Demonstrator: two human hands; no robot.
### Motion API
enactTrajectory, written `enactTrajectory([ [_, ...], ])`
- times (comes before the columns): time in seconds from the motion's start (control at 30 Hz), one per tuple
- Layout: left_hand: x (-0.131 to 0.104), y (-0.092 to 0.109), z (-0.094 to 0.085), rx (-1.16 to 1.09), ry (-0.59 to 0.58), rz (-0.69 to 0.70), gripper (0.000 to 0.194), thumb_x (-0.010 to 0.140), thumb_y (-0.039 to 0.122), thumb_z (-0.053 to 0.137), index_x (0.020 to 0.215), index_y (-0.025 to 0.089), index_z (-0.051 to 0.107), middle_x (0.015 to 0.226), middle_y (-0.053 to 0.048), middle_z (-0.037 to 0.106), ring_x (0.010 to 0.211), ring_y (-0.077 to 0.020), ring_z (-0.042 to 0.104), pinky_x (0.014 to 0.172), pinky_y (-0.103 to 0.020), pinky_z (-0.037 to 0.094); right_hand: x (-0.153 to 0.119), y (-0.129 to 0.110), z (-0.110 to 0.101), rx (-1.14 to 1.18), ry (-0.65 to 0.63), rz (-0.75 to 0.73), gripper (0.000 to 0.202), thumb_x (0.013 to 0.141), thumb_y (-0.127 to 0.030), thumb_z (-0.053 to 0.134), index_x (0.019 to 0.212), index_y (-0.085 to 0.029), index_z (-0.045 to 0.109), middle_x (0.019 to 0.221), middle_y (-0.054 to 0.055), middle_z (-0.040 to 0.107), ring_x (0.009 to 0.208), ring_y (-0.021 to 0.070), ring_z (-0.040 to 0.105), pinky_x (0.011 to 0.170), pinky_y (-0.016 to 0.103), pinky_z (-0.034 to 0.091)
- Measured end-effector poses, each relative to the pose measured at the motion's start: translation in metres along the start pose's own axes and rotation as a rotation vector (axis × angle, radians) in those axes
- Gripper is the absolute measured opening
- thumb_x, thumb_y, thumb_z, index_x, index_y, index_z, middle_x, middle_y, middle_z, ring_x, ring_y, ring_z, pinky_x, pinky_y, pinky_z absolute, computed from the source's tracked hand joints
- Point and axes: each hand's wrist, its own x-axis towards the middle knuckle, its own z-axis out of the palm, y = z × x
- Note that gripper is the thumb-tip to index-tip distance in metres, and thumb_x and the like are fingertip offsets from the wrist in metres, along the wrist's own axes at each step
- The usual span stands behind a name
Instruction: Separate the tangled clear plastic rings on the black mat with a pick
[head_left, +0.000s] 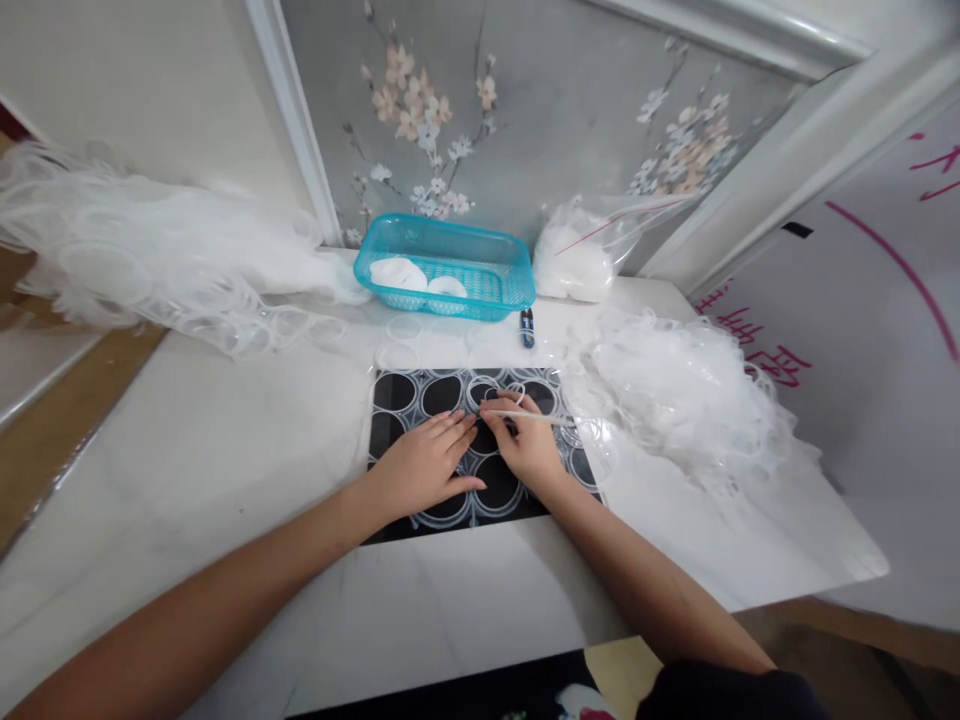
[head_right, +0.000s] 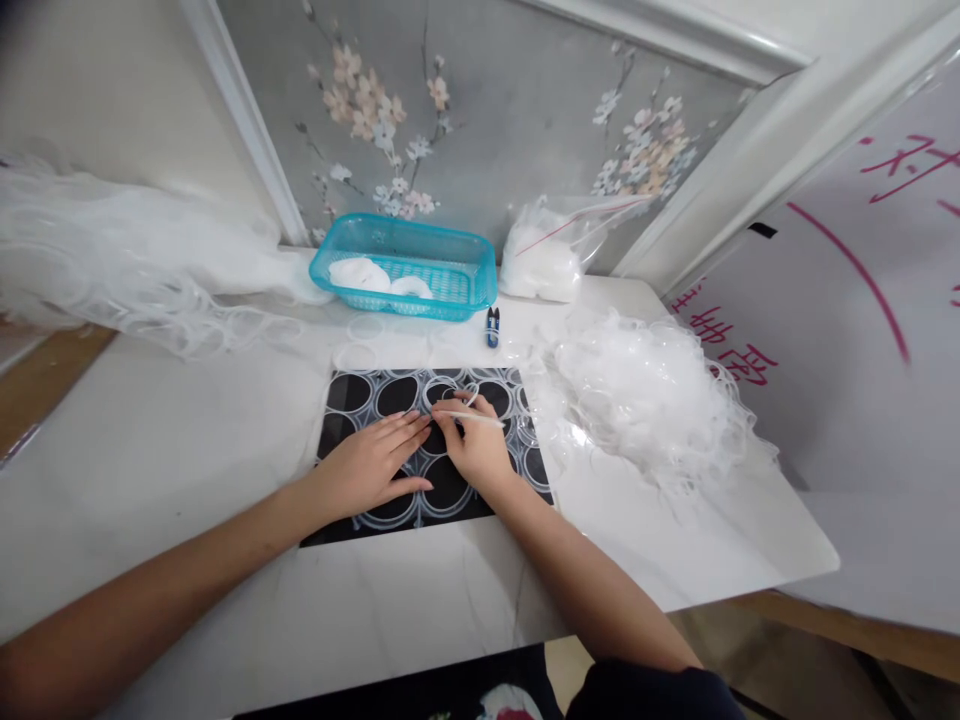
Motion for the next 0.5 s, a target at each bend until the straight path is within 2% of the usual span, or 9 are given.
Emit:
enactTrajectory([
  [0.1, 0.002, -0.002, -0.004, -0.027, -0.033, -0.002, 0.076, 0.09, 0.068, 0.042, 0.134, 0.007, 0.051, 0.137, -0.023, 0.054, 0.131, -0.0332, 0.049, 0.11, -0.049, 0.038, -0.01, -0.002, 0.006, -0.208, -0.058, -0.138, 0.024, 0.094, -0.02, 0.047, 0.104, -0.025, 0.069, 0.104, 0.006, 0.074, 0.117, 0.0284, 0.057, 0.098, 0.046, 0.043],
  [0.2, 0.005, -0.003, -0.008, -0.019, -0.085, 0.0, 0.076, 0.086, 0.068, 0.051, 0.132, 0.008, 0.054, 0.136, -0.02, 0.057, 0.13, -0.0315, 0.051, 0.112, -0.046, 0.036, 0.002, 0.002, 0.002, -0.313, -0.08, -0.233, 0.022, 0.088, -0.017, 0.055, 0.104, -0.024, 0.069, 0.094, 0.007, 0.075, 0.109, 0.0296, 0.058, 0.094, 0.046, 0.042],
  [0.27, 0.006, -0.002, -0.011, -0.021, -0.109, -0.021, 0.074, 0.085, 0.068, 0.053, 0.129, 0.009, 0.057, 0.136, -0.019, 0.056, 0.13, -0.0305, 0.051, 0.112, -0.045, 0.037, 0.03, 0.008, -0.015, -0.292, 0.045, -0.205, 0.017, 0.087, -0.019, 0.056, 0.095, -0.023, 0.071, 0.082, 0.008, 0.073, 0.097, 0.0278, 0.061, 0.086, 0.043, 0.045],
  [0.3, 0.006, -0.001, -0.013, -0.026, -0.116, -0.037, 0.073, 0.085, 0.068, 0.053, 0.128, 0.009, 0.059, 0.137, -0.019, 0.056, 0.13, -0.0299, 0.051, 0.112, -0.045, 0.037, 0.047, 0.012, -0.028, -0.257, 0.184, -0.136, 0.017, 0.088, -0.021, 0.054, 0.089, -0.022, 0.071, 0.077, 0.007, 0.071, 0.088, 0.0249, 0.062, 0.081, 0.039, 0.047],
  [0.33, 0.006, -0.001, -0.015, -0.032, -0.118, -0.055, 0.071, 0.085, 0.067, 0.053, 0.127, 0.01, 0.06, 0.138, -0.018, 0.055, 0.13, -0.0293, 0.051, 0.112, -0.044, 0.038, 0.065, 0.015, -0.044, -0.255, 0.317, -0.076, 0.025, 0.092, -0.022, 0.046, 0.088, -0.019, 0.07, 0.078, 0.009, 0.07, 0.084, 0.0243, 0.061, 0.079, 0.039, 0.047],
  [0.4, 0.007, 0.0, -0.019, -0.049, -0.117, -0.075, 0.068, 0.086, 0.067, 0.052, 0.126, 0.012, 0.061, 0.138, -0.016, 0.055, 0.131, -0.0285, 0.051, 0.112, -0.044, 0.038, 0.091, 0.018, -0.076, -0.237, 0.528, 0.011, 0.042, 0.099, -0.024, 0.027, 0.099, -0.015, 0.068, 0.092, 0.013, 0.07, 0.088, 0.0239, 0.062, 0.077, 0.039, 0.048],
  [0.43, 0.007, 0.0, -0.022, -0.056, -0.113, -0.077, 0.067, 0.087, 0.067, 0.051, 0.125, 0.013, 0.062, 0.137, -0.016, 0.056, 0.13, -0.0285, 0.052, 0.111, -0.045, 0.039, 0.096, 0.018, -0.089, -0.171, 0.672, 0.035, 0.038, 0.099, -0.028, 0.032, 0.098, -0.015, 0.068, 0.095, 0.012, 0.07, 0.09, 0.0232, 0.063, 0.076, 0.038, 0.049],
  [0.5, 0.009, 0.0, -0.028, -0.073, -0.089, -0.077, 0.064, 0.09, 0.066, 0.047, 0.123, 0.013, 0.063, 0.133, -0.016, 0.06, 0.126, -0.0286, 0.056, 0.108, -0.046, 0.042, 0.088, 0.014, -0.103, -0.067, 0.704, 0.017, 0.031, 0.096, -0.031, 0.042, 0.092, -0.017, 0.069, 0.098, 0.009, 0.071, 0.094, 0.0228, 0.065, 0.081, 0.038, 0.05],
])
